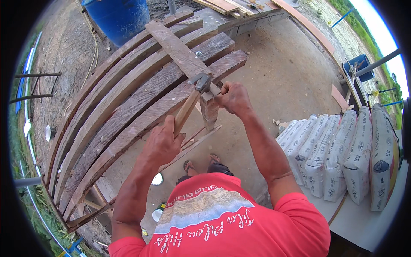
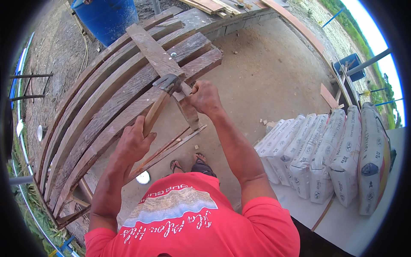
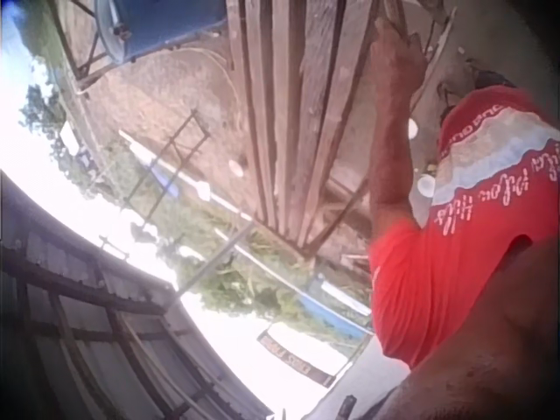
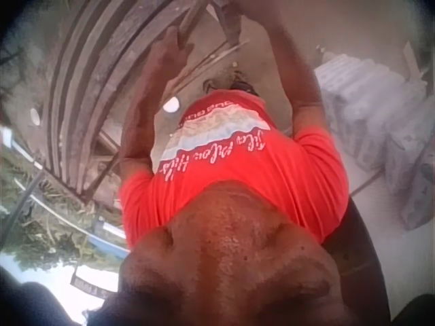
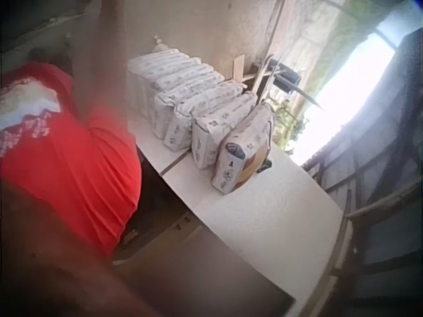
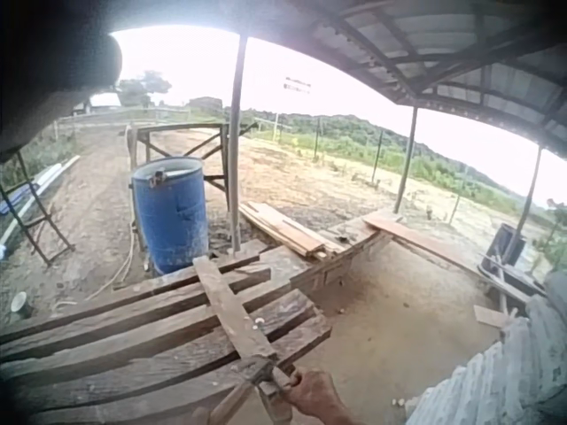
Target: The person hammers nails into a wooden strip and fastens it to the upper wall using a hammer. They then hammer nails into an outdoor wooden bench before returning inside to nail another wooden piece to the wall corner.
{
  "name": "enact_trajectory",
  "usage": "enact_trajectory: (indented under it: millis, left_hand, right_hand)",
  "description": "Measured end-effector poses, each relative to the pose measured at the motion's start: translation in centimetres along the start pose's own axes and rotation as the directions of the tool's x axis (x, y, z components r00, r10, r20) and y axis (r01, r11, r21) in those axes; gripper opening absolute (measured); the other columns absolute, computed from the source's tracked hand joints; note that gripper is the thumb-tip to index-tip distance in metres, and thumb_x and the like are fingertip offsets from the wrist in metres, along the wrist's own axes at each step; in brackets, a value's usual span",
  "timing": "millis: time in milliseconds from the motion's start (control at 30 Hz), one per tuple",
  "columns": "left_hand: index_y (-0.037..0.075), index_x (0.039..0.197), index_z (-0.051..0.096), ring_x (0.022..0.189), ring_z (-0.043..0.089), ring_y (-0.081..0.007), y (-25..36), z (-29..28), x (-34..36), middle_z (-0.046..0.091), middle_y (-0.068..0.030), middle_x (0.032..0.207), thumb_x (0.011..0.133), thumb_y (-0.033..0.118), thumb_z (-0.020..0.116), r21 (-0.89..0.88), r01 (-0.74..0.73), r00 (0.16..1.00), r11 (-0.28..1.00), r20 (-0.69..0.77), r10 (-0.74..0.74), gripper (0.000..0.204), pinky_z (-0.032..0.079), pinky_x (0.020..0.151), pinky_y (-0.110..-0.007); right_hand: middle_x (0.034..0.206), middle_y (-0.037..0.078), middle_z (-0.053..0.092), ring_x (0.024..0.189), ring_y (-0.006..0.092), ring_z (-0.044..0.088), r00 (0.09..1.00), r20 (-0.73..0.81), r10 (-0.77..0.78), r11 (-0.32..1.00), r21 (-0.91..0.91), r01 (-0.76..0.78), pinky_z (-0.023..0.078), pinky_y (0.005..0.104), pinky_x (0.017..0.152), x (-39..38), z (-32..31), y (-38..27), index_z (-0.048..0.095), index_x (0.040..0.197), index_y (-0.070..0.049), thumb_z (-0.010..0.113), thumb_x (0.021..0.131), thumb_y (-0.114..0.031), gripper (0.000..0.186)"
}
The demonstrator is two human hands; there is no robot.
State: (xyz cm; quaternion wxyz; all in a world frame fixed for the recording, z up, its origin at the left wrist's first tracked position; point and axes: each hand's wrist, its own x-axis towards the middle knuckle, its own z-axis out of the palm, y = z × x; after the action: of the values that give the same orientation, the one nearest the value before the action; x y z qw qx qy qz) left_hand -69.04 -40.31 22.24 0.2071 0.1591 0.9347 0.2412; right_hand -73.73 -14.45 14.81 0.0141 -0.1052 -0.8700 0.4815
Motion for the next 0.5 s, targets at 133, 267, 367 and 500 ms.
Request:
enact_trajectory:
  millis: [133, 267, 367, 500]
  left_hand:
    - [-0.001, 0.110, 0.041, 0.091, 0.058, -0.0511, 0.4, 0.6, -0.1, 0.061, -0.0341, 0.091, 0.088, 0.022, 0.061, -0.077, 0.058, 0.998, 0.995, 0.018, -0.056, 0.038, 0.042, 0.080, -0.056]
    - [-0.001, 0.109, 0.041, 0.091, 0.058, -0.0513, 0.2, 1.3, 0.0, 0.061, -0.0344, 0.090, 0.088, 0.023, 0.062, -0.090, 0.086, 0.996, 0.992, 0.041, -0.082, 0.038, 0.042, 0.081, -0.056]
    - [-0.001, 0.110, 0.041, 0.092, 0.058, -0.0507, -0.3, 1.9, 0.0, 0.061, -0.0347, 0.090, 0.088, 0.024, 0.062, -0.103, 0.079, 0.997, 0.992, 0.024, -0.077, 0.039, 0.042, 0.081, -0.055]
    - [0.000, 0.113, 0.041, 0.087, 0.060, -0.0498, 0.6, 0.6, -0.7, 0.062, -0.0321, 0.084, 0.088, 0.023, 0.062, -0.138, 0.098, 0.995, 0.986, 0.018, -0.096, 0.039, 0.044, 0.077, -0.053]
  right_hand:
    - [0.064, 0.013, 0.065, 0.052, 0.0164, 0.060, 0.975, -0.107, -0.197, 0.940, -0.302, 0.157, 0.049, 0.0318, 0.052, -1.0, -0.2, -1.0, 0.056, 0.060, -0.002, 0.077, 0.059, -0.020, 0.028]
    - [0.067, 0.014, 0.066, 0.051, 0.0183, 0.060, 0.976, -0.114, -0.183, 0.956, -0.254, 0.150, 0.049, 0.0329, 0.053, -1.4, 0.0, 0.0, 0.060, 0.064, -0.001, 0.076, 0.063, -0.019, 0.024]
    - [0.067, 0.015, 0.066, 0.052, 0.0207, 0.060, 0.948, 0.148, 0.281, 0.915, 0.256, -0.311, 0.049, 0.0343, 0.056, -2.1, 0.4, 0.4, 0.064, 0.070, 0.000, 0.072, 0.069, -0.016, 0.018]
    - [0.069, 0.017, 0.065, 0.053, 0.0257, 0.060, 0.994, 0.083, 0.075, 0.969, 0.227, -0.092, 0.050, 0.0366, 0.058, -2.5, 1.0, 0.4, 0.066, 0.076, 0.000, 0.065, 0.077, -0.012, 0.012]
